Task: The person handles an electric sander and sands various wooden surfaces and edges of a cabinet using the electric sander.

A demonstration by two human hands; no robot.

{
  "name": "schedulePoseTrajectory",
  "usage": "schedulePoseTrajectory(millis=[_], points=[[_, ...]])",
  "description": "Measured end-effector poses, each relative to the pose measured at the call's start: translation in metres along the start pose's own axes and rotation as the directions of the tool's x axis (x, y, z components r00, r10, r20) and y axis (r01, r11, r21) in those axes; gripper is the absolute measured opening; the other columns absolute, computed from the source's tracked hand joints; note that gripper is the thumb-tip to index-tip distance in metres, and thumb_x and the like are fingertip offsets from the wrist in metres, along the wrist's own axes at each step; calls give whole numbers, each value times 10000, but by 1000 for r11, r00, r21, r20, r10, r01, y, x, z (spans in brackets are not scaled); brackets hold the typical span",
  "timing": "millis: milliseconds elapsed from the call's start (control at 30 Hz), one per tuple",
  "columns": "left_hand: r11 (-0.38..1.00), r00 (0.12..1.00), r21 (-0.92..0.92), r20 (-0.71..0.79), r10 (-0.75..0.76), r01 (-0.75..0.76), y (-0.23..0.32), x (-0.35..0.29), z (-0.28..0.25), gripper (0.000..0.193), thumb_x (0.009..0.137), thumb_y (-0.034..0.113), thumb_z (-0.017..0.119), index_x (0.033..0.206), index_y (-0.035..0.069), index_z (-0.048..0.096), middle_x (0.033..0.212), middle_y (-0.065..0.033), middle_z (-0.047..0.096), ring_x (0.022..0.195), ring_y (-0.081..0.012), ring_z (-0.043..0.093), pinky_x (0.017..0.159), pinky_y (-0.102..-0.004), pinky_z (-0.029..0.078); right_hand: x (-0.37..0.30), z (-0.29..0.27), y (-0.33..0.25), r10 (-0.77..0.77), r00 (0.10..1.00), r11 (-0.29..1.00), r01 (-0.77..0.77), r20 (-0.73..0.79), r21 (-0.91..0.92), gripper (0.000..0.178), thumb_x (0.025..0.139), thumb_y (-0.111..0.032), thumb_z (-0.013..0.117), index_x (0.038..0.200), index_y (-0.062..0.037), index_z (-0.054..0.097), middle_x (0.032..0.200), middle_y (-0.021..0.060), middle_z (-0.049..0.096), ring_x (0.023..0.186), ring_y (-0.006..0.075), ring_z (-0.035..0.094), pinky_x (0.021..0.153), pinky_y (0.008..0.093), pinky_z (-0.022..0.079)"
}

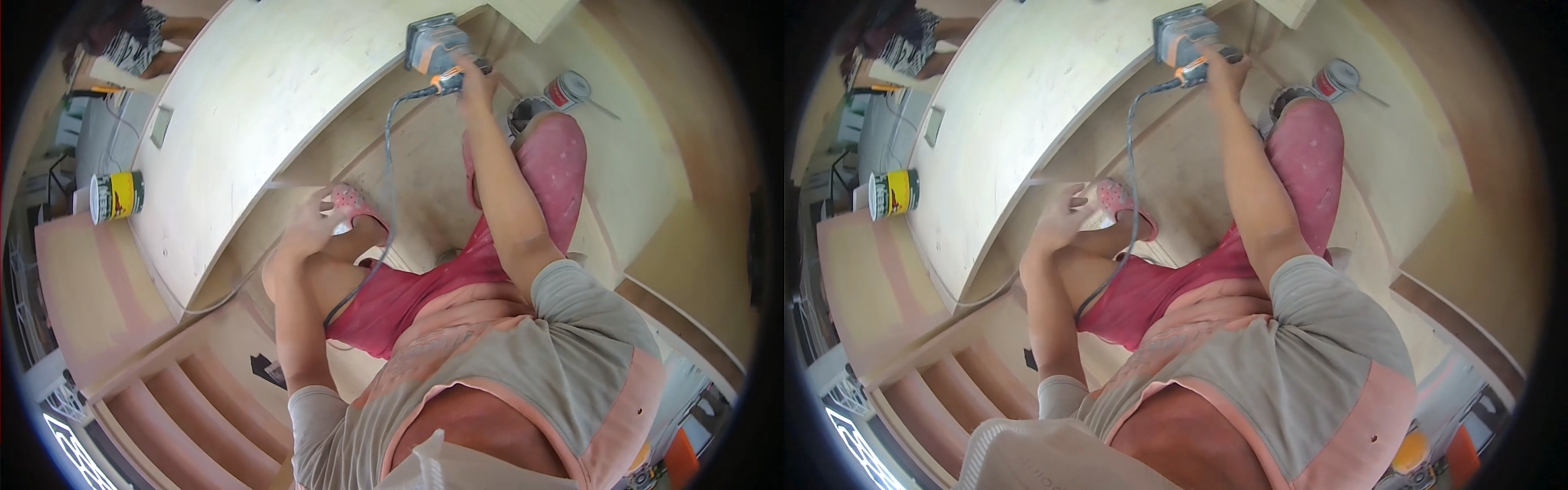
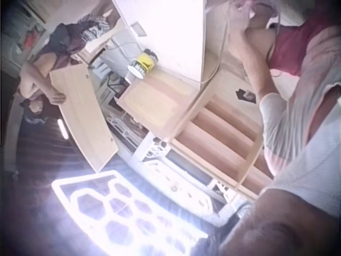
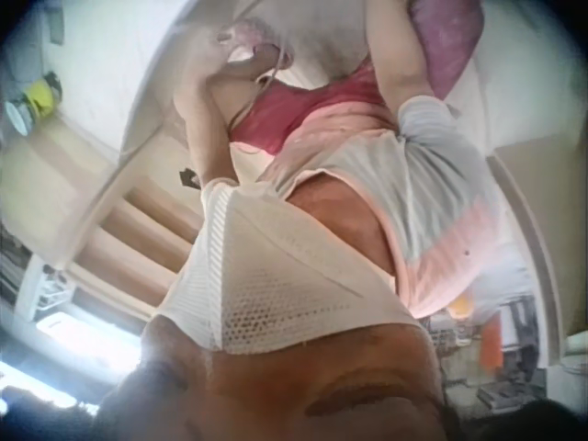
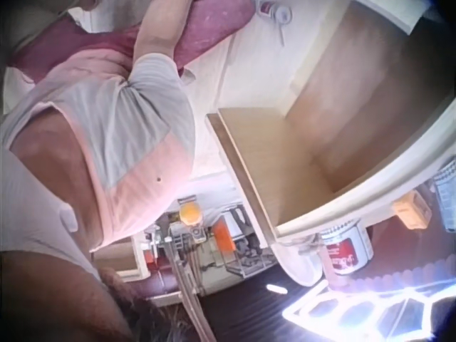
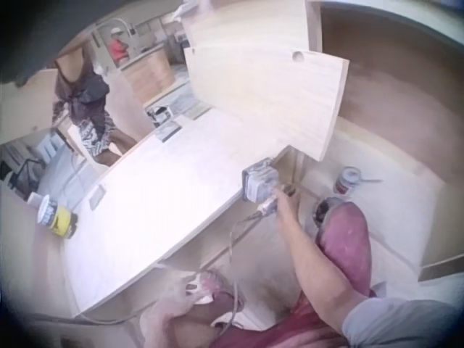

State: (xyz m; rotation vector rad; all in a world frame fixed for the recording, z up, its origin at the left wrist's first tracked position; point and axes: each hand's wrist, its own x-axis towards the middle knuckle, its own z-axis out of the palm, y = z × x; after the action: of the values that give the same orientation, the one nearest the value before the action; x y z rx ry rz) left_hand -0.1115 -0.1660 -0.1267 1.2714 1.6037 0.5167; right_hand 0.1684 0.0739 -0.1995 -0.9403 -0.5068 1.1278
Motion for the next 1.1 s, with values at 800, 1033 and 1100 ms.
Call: schedulePoseTrajectory(millis=[800, 1033, 1100], points=[[783, 968, 573, 203, 149, -241, 30, 70, 21, 509, 774, 333, 651, 1147, 0, 561, 1021, -240, 614, 1004, -391, 571, 856, -416, 459, 28, 9, -17, -134, 985, 991, 134, -112, -5, 864, 542, -119, 812, 1263, -3, 348, 1147, 189, 481, 1036, 282, 524, 848, 344, 468], [831, 998, 552, 21, 60, -61, 40, 80, 13, 555, 755, 355, 663, 1172, 6, 551, 1042, -233, 623, 1006, -389, 585, 861, -415, 462, -27, 5, 16, -216, 976, 841, 184, -4, -509, 829, 557, -146, 797, 1244, -15, 352, 1163, 191, 447, 1082, 289, 479, 896, 398, 426], [803, 997, 591, 41, 64, -76, 50, 95, 16, 574, 753, 358, 663, 1191, 7, 542, 1039, -232, 627, 996, -387, 593, 860, -417, 465, -36, 4, 28, -434, 877, 652, 463, 205, -601, 838, 529, -194, 828, 1225, -33, 390, 1104, 162, 494, 1037, 271, 500, 890, 374, 423]])
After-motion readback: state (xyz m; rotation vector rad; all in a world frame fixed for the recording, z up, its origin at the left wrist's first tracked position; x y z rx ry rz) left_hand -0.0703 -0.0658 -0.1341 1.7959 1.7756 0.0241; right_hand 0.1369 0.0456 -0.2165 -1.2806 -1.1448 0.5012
